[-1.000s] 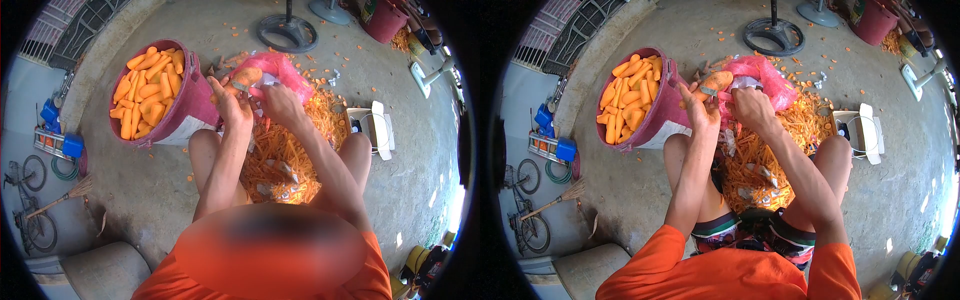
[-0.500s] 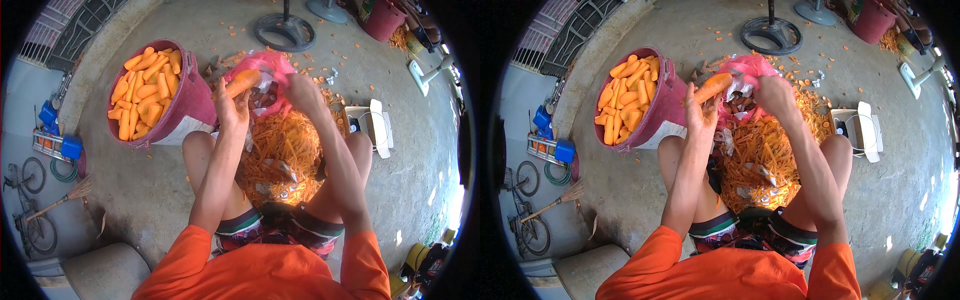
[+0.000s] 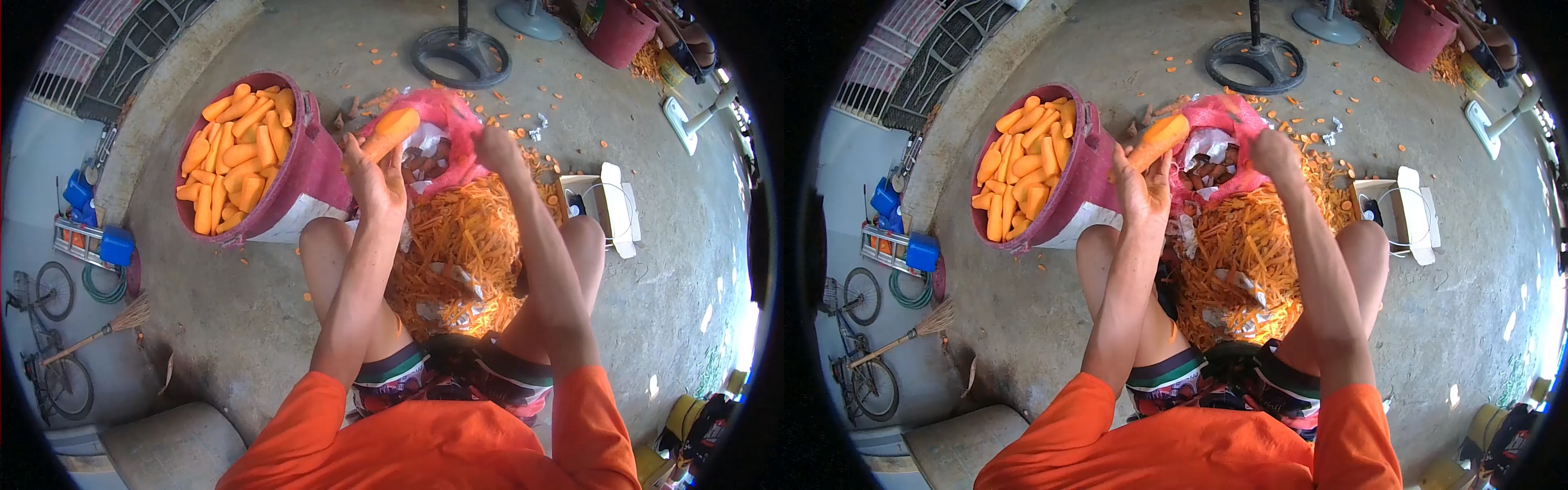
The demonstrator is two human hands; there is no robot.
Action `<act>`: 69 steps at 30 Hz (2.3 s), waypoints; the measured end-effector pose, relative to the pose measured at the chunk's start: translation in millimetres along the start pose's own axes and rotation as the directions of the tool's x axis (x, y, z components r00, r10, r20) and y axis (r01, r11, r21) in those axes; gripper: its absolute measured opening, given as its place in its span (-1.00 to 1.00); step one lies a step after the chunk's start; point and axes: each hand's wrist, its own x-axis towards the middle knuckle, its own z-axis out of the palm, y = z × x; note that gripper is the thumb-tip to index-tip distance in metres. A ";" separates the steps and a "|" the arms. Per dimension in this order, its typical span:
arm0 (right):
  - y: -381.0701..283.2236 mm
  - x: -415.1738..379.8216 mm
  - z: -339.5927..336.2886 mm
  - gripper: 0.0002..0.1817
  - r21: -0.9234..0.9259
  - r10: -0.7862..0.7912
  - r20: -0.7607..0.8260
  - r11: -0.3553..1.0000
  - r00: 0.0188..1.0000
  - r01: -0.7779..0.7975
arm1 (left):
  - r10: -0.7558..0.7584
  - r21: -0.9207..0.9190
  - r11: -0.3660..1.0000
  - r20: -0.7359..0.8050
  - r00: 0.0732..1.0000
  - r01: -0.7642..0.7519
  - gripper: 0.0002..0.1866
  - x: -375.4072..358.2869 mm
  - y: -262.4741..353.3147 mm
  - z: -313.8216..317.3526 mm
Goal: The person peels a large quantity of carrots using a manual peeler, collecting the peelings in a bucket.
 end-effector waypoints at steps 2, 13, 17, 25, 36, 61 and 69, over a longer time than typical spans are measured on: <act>9.4 1.4 -9.5 -0.53 0.036 -0.046 -0.014 0.998 0.999 0.046 | 0.032 -0.071 0.997 -0.015 0.999 -0.033 -0.56 -7.2 17.3 10.1; -74.7 -55.0 -18.4 -0.70 0.196 -0.367 -0.034 0.910 0.930 0.366 | -0.072 -0.046 0.996 0.047 0.996 0.075 -0.63 3.0 10.5 -3.0; -73.0 -45.6 -19.4 -0.70 0.101 -0.250 0.055 0.965 0.967 0.244 | -0.027 0.002 1.000 -0.017 0.999 0.027 -0.63 -7.7 2.1 2.3; -4.9 -9.8 -13.2 -0.55 0.114 -0.173 -0.036 0.978 0.984 0.176 | 0.068 0.027 0.997 0.024 0.997 -0.068 -0.57 0.5 32.9 3.5; -39.3 -48.8 -86.0 -0.66 0.327 -0.479 0.165 0.852 0.862 0.410 | -0.147 0.325 0.939 0.083 0.986 0.112 -0.54 -18.6 27.6 5.3; -16.3 -49.6 -77.8 -0.73 0.358 -0.618 -0.039 0.725 0.785 0.588 | 0.040 0.639 0.434 0.690 0.722 -0.635 -0.68 -37.9 34.6 21.2; 16.1 -25.5 -99.7 -0.68 0.323 -0.347 -0.129 0.871 0.929 0.370 | -0.370 0.404 0.879 0.248 0.895 0.252 -0.51 -32.5 21.3 16.3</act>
